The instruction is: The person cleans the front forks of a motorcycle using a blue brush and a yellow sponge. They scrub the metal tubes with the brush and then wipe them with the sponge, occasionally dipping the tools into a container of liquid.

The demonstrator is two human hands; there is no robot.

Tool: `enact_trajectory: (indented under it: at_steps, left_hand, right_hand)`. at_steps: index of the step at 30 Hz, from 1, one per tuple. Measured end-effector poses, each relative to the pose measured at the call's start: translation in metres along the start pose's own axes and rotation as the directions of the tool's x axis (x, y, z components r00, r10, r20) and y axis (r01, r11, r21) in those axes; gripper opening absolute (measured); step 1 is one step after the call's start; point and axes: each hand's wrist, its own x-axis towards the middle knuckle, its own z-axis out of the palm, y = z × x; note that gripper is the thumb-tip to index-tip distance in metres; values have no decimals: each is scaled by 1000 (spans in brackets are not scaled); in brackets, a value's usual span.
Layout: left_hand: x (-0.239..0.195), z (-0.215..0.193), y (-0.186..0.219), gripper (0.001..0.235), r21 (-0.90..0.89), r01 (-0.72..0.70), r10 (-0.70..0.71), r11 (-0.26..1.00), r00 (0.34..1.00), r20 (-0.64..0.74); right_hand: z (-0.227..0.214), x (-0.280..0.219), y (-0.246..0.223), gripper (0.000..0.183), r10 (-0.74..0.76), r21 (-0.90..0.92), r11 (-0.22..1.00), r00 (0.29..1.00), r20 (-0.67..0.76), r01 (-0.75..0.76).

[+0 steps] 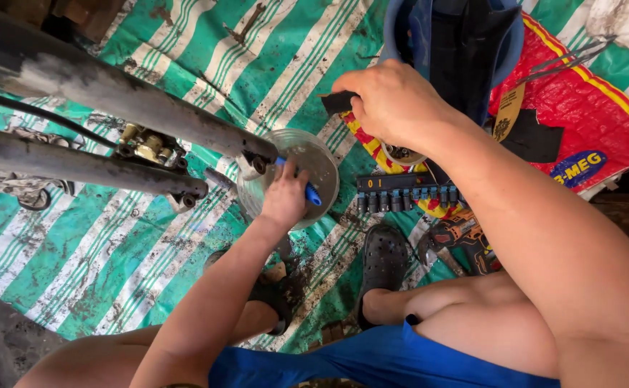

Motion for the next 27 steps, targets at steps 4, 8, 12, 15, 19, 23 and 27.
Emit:
enact_trajectory:
  at_steps: [4,8,12,15,19,23,27]
  left_hand:
    - [-8,-32,12,40,-498,104,8,861,976,219]
    - [-4,-64,28,27,-418,173,74,892,855,513]
    - [6,-75,18,33,-582,325,17,745,864,503]
    - [-5,-117,45,27,-387,358,-101,850,830,548]
    - [-8,-174,86,30,-364,2,46,931,991,125]
    - [24,-169,114,30,-385,-234,168,893,966,-196]
    - [93,-83,119,31,-303,-198,122,932,960,-253]
  right_hand:
    - [1,-4,3,30,-93,-87,992,995,-23,91]
    - [2,-9,7,28,-79,-81,994,997,-9,78]
    - [-6,-11,11,26,-98,-89,991,995,-11,96]
    - [-11,-14,8,26,-74,-66,995,997,6,75]
    - [-24,-11,22,28,-72,-52,996,988,-138,66]
    - [-22,-11,47,31,81,-101,989,970,-230,-107]
    - [-21,-9,56,30,123,-34,990,962,-242,-135]
